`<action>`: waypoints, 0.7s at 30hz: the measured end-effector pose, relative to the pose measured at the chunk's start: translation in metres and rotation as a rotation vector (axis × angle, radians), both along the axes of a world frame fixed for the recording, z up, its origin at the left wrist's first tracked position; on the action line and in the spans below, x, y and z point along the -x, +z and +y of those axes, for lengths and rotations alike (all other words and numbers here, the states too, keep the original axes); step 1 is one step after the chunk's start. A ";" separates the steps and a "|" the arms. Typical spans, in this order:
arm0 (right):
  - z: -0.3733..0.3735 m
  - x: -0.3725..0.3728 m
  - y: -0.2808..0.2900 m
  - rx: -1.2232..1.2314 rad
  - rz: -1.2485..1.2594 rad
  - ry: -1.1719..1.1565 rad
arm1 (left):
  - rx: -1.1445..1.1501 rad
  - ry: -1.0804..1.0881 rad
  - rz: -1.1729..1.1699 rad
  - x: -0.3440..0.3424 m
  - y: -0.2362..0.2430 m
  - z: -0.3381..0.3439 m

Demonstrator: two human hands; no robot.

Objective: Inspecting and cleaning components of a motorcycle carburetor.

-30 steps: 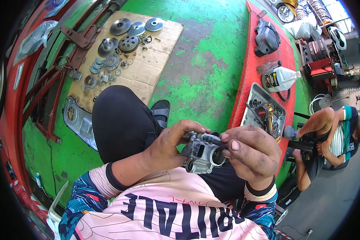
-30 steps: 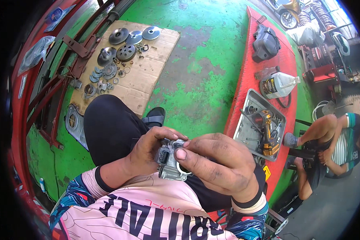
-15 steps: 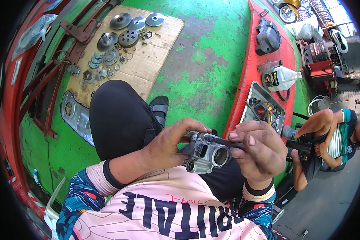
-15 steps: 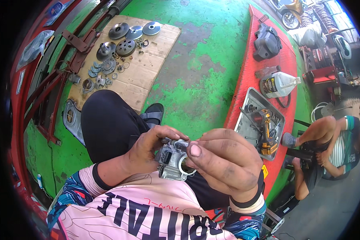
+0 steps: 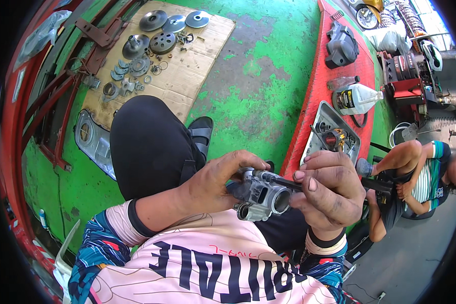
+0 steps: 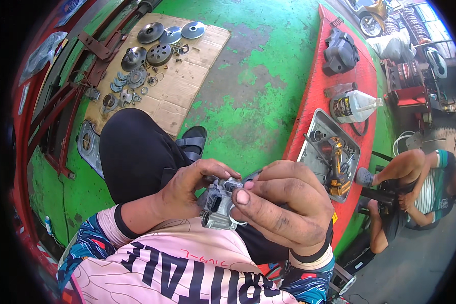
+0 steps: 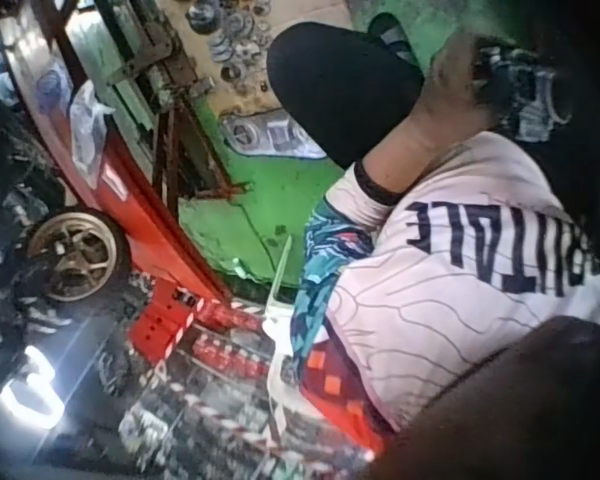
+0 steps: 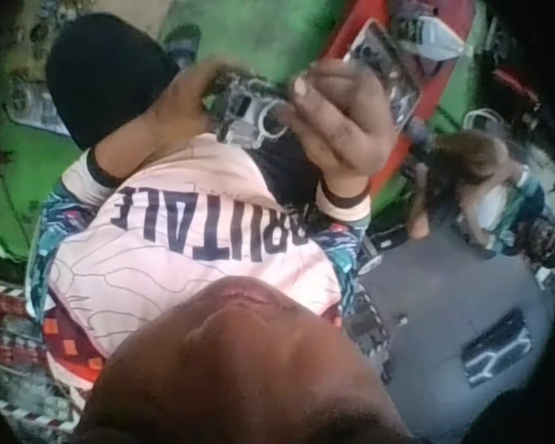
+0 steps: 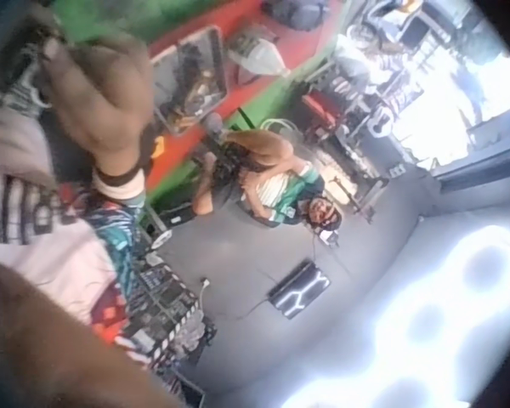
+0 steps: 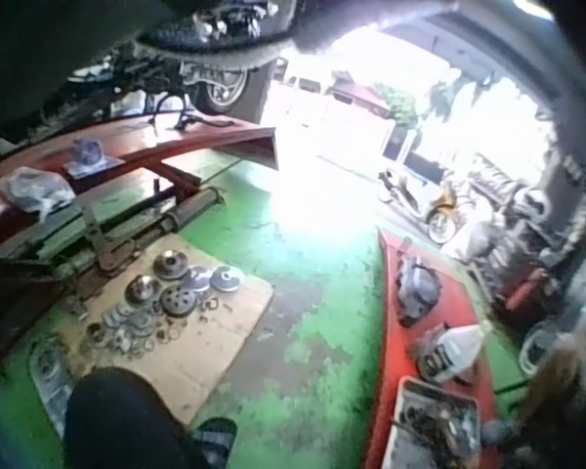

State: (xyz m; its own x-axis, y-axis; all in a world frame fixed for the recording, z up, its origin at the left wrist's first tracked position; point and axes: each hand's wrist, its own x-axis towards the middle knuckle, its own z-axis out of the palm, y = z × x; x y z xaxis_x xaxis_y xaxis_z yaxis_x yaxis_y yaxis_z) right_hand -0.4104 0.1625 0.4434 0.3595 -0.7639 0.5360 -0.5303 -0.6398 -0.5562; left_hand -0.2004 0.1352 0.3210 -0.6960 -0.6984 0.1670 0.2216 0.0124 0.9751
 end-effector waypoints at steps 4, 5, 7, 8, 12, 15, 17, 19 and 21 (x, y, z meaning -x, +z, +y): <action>-0.005 -0.008 -0.001 0.025 -0.059 -0.008 | -0.030 0.016 0.039 0.001 -0.001 -0.001; -0.002 -0.007 -0.004 0.005 -0.063 -0.018 | -0.024 0.009 0.034 0.001 -0.001 -0.002; 0.000 -0.005 -0.005 -0.017 -0.065 -0.027 | -0.017 -0.001 0.024 0.000 -0.002 -0.003; 0.000 -0.003 -0.004 -0.013 -0.059 -0.027 | -0.008 -0.014 0.014 0.000 -0.002 -0.002; 0.002 0.004 0.001 -0.006 -0.018 -0.017 | 0.039 -0.033 0.014 0.000 0.003 -0.002; -0.002 -0.008 0.003 -0.001 -0.048 -0.070 | -0.037 -0.023 0.041 0.001 0.003 -0.001; -0.002 -0.003 -0.003 0.017 -0.029 -0.024 | -0.035 -0.033 0.036 0.001 0.003 -0.001; -0.002 0.000 -0.005 0.035 -0.015 0.025 | -0.035 -0.013 0.048 0.001 0.000 0.001; -0.001 0.003 -0.001 0.028 0.004 0.023 | -0.036 0.001 0.064 0.003 -0.003 0.002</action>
